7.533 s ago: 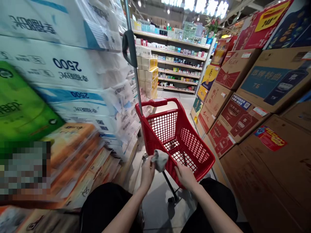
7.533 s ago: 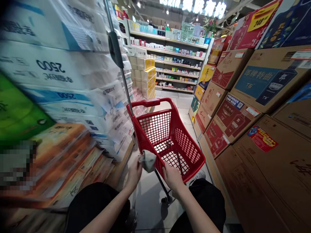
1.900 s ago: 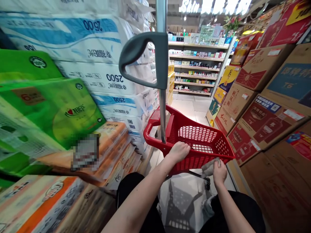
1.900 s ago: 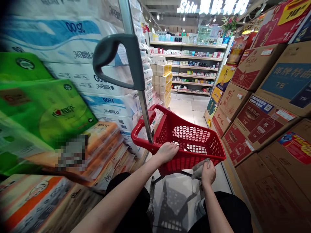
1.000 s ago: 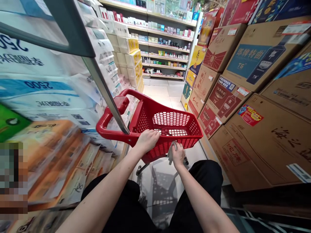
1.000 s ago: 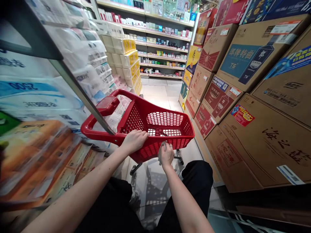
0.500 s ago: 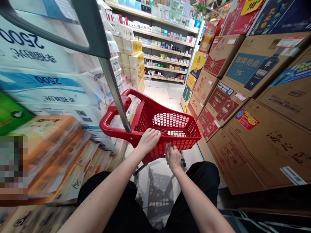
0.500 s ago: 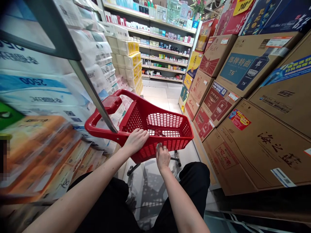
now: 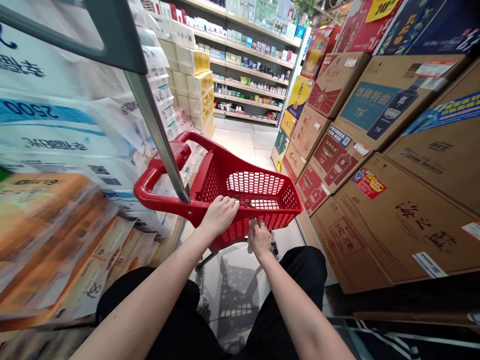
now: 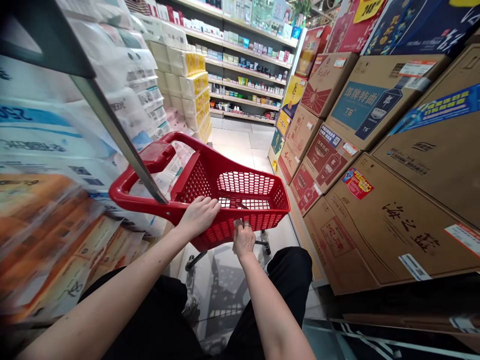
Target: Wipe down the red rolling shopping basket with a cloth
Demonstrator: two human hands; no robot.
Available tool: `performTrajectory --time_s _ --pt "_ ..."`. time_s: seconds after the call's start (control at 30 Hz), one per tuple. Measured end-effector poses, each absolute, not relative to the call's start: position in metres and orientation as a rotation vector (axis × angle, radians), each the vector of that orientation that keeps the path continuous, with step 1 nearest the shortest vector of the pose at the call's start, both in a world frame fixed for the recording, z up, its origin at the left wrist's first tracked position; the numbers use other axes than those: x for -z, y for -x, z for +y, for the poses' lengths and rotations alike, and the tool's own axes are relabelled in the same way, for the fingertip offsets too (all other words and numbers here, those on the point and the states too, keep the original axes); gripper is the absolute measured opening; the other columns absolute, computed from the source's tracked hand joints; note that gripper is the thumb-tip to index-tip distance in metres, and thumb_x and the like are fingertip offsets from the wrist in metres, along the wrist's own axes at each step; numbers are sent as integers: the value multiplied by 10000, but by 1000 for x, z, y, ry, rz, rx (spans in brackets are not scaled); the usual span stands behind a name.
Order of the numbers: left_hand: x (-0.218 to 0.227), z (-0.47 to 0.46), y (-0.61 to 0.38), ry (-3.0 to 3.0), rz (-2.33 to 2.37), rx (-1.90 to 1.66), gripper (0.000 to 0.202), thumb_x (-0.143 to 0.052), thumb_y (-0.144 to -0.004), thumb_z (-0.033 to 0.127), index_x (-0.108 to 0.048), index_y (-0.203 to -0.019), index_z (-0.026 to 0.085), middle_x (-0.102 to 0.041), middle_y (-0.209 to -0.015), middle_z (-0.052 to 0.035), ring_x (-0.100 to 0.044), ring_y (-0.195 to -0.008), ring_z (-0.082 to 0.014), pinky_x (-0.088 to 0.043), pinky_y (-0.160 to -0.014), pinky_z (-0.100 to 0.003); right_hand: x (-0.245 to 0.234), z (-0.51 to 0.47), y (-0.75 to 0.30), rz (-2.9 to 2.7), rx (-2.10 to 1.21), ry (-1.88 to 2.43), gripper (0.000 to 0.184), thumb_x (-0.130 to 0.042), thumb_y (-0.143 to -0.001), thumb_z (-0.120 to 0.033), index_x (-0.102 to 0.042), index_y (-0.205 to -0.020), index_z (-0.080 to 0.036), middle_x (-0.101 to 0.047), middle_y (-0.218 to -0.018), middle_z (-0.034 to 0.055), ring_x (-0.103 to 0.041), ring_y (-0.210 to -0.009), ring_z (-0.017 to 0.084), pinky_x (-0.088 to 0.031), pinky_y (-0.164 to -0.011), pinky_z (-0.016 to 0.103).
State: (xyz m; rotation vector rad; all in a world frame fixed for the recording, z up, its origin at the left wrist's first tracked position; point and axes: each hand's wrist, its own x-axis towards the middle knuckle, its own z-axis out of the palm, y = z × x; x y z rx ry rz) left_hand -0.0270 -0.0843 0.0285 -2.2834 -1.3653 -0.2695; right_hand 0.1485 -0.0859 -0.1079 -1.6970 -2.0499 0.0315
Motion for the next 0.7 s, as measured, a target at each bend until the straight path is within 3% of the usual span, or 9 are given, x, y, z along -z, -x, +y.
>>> performTrajectory --time_s 0.13,0.3,0.53,0.7 --pt "-28 -86 26 2285 -1370 290 211 -389 -857 107 -594 -846 154 -582 -803 -105 -514 -793 -231 -333 -754 -382 107 -92 -175 -1924 -170 1692 354 -427 -909 -310 -571 -1228 -253 -598 -1071 79 -591 -853 175 -423 -748 258" --pt "-27 -84 26 2300 -1338 333 208 -394 -849 95 -590 -830 163 -582 -790 -98 -526 -781 -223 -342 -770 -381 105 -75 -216 -1438 -183 1785 416 -347 -922 -363 -570 -1206 -156 -597 -1126 124 -568 -989 209 -411 -823 285" --pt "-25 -78 26 2321 -1231 310 168 -429 -835 94 -582 -806 156 -586 -778 -83 -535 -757 -208 -362 -749 -361 106 -54 -230 -1534 -156 1864 409 -360 -897 -317 -590 -1210 -191 -562 -1147 113 -580 -905 195 -408 -744 271" --pt "-26 -77 27 2276 -1282 341 179 -429 -825 94 -591 -781 158 -588 -758 -90 -538 -749 -212 -363 -739 -369 116 -64 -233 -1513 -242 1773 378 -408 -875 -331 -643 -1130 -182 -604 -1082 99 -582 -921 195 -411 -771 259"
